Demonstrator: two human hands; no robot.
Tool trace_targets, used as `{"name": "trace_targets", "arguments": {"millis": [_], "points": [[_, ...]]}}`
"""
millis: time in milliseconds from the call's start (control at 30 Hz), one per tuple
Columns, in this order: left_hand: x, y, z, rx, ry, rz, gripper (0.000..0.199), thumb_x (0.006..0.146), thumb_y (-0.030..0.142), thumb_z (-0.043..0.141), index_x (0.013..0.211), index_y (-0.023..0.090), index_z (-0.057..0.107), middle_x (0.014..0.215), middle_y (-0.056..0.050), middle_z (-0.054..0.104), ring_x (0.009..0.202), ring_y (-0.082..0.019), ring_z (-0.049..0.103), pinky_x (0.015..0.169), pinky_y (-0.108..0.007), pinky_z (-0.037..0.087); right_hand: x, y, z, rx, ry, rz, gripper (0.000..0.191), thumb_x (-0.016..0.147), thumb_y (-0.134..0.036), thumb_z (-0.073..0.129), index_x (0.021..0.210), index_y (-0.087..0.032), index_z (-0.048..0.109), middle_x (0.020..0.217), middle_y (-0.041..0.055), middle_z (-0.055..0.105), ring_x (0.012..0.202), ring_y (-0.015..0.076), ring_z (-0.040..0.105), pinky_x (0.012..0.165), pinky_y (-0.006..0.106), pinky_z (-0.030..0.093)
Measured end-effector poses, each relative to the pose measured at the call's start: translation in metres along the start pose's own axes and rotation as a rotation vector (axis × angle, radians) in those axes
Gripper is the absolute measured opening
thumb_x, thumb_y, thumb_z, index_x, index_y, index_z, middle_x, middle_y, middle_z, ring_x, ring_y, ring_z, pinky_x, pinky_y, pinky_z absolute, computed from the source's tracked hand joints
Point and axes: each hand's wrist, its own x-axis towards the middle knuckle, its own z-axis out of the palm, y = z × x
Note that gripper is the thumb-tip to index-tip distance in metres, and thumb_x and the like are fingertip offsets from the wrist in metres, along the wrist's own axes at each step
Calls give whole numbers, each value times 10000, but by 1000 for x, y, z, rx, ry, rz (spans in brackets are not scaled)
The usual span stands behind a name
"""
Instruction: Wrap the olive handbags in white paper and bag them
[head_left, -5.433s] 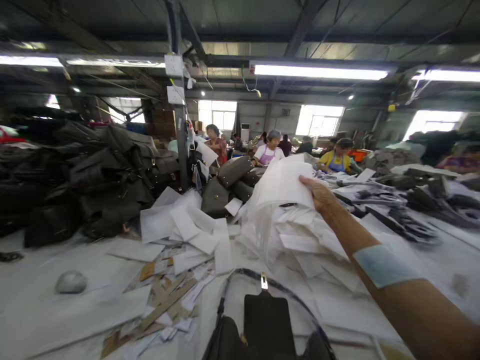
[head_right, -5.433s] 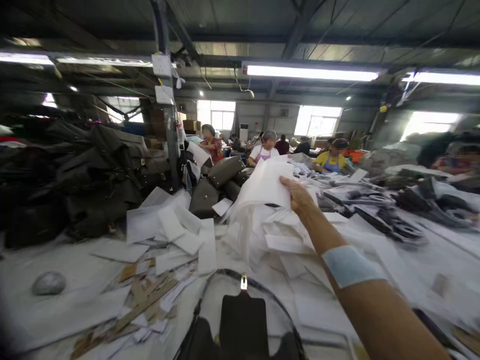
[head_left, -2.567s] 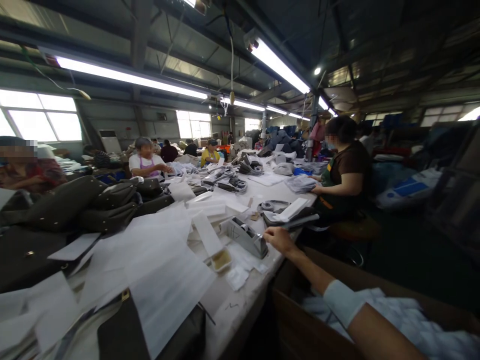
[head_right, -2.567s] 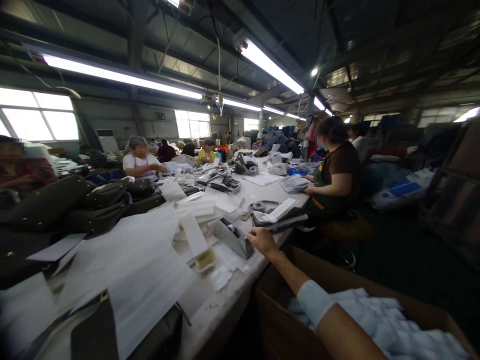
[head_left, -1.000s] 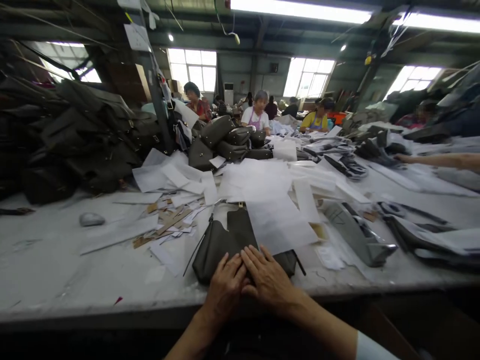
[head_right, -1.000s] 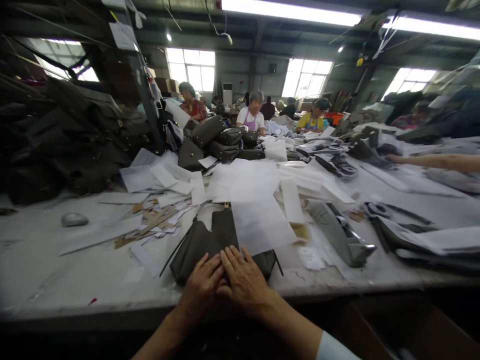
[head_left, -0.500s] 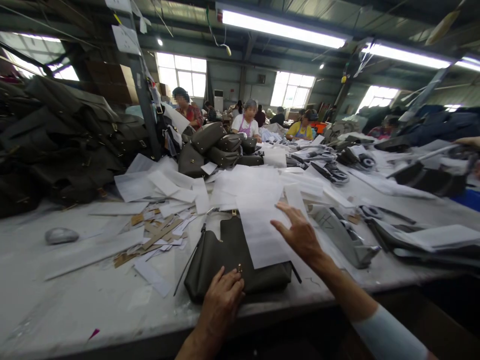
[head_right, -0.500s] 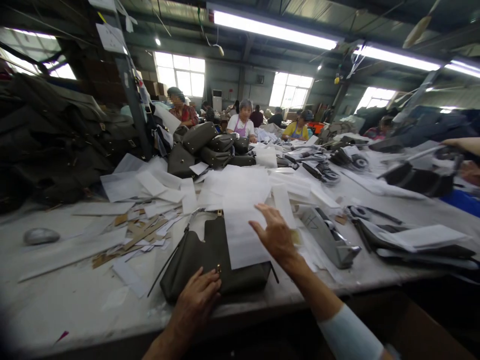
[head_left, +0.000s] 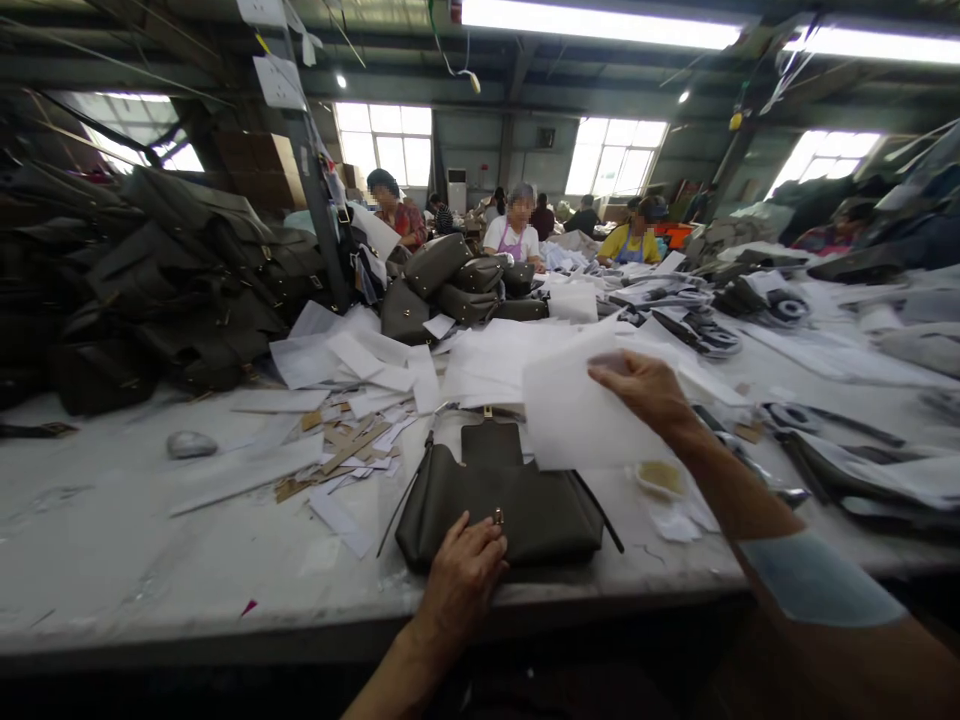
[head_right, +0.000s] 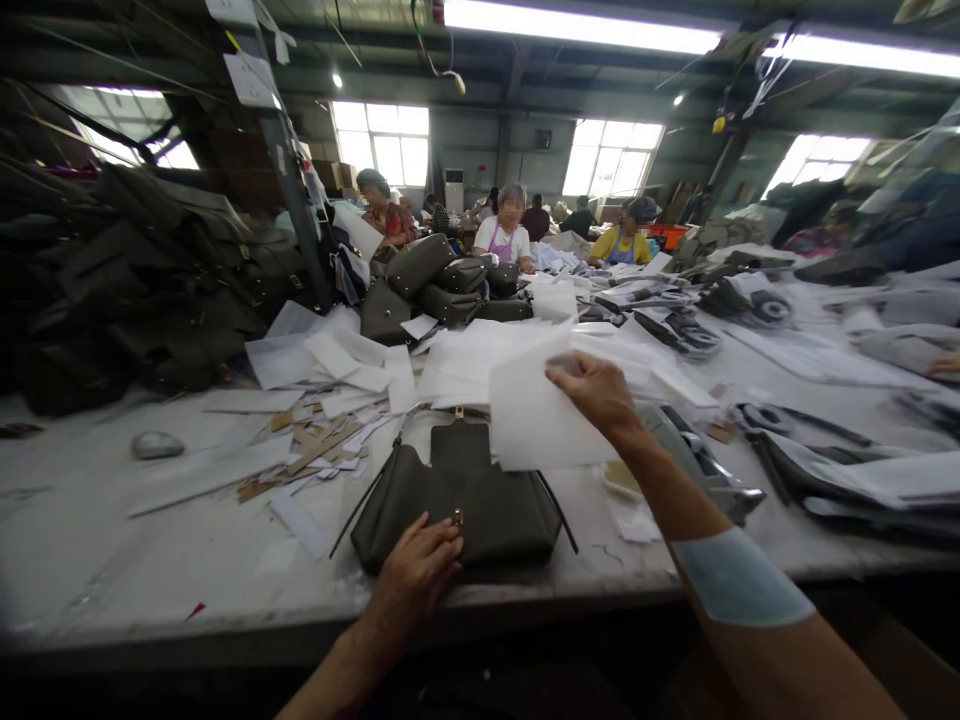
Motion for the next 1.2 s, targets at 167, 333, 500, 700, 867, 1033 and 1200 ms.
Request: {"name": "trace_targets", "arguments": {"millis": [167, 333, 500, 700, 867, 1033, 1200], "points": [[2, 1, -2, 2, -29, -12, 222, 897, 114, 523, 1073, 207, 621, 1086, -66, 711, 1115, -203, 649, 1062, -475, 454, -44, -88, -5, -542, -118, -618, 231, 920, -193, 483, 981, -185, 705, 1049, 81, 664, 908, 205, 606, 788, 307, 478], [2, 7, -6, 76, -22, -9, 237, 911, 116, 506, 1087, 202, 639, 1069, -71, 713, 1038, -212, 669, 937, -407, 532, -119, -62, 86, -692, -605, -682, 217, 882, -103, 496, 972, -143, 689, 1041, 136, 673, 992, 271, 585, 856, 379, 491], [-14, 10, -6, 198, -15, 20, 266, 944, 146, 475, 1140, 201, 647, 1026, -82, 717, 933, -214, 676, 836, -360, 539, -166, -10, 135, -740, -632, -463, 426, 866, -40, 425, 1250, -54, 609, 1267, 205, 619, 1174, 310, 570, 1012, 414, 458], [-27, 9, -1, 295, 25, 20, 291, 973, 164, 417, 1150, 199, 645, 1071, -106, 692, 976, -233, 656, 876, -392, 514, -174, -7, 130, -588, -655, -541, 523, 893, -77, 414, 1411, -96, 485, 1494, 158, 446, 1370, 324, 414, 1103, 471, 398], [-25, 17, -15, 259, 50, 70, 334, 962, 108, 331, 1068, 154, 644, 953, -105, 691, 825, -206, 660, 749, -346, 539, -177, -3, 136, -542, -669, -510, 458, 926, -136, 441, 1373, -110, 537, 1470, 154, 478, 1382, 320, 404, 1140, 503, 347], [-8, 38, -58, 105, 142, 156, 335, 919, 63, 416, 1185, 152, 598, 1060, -96, 702, 1039, -187, 639, 924, -314, 505, -185, 8, 145, -567, -573, -509, 446, 937, -155, 454, 1372, -103, 541, 1468, 169, 472, 1369, 349, 416, 1126, 534, 359], [37, 27, -60, 80, -56, -4, 312, 912, 82, 418, 1124, 192, 619, 1106, -87, 693, 1072, -211, 635, 981, -388, 494, -182, 8, 138, -472, -579, -511, 505, 921, -142, 489, 1425, -163, 483, 1465, 143, 487, 1377, 313, 411, 1128, 525, 355]]}}
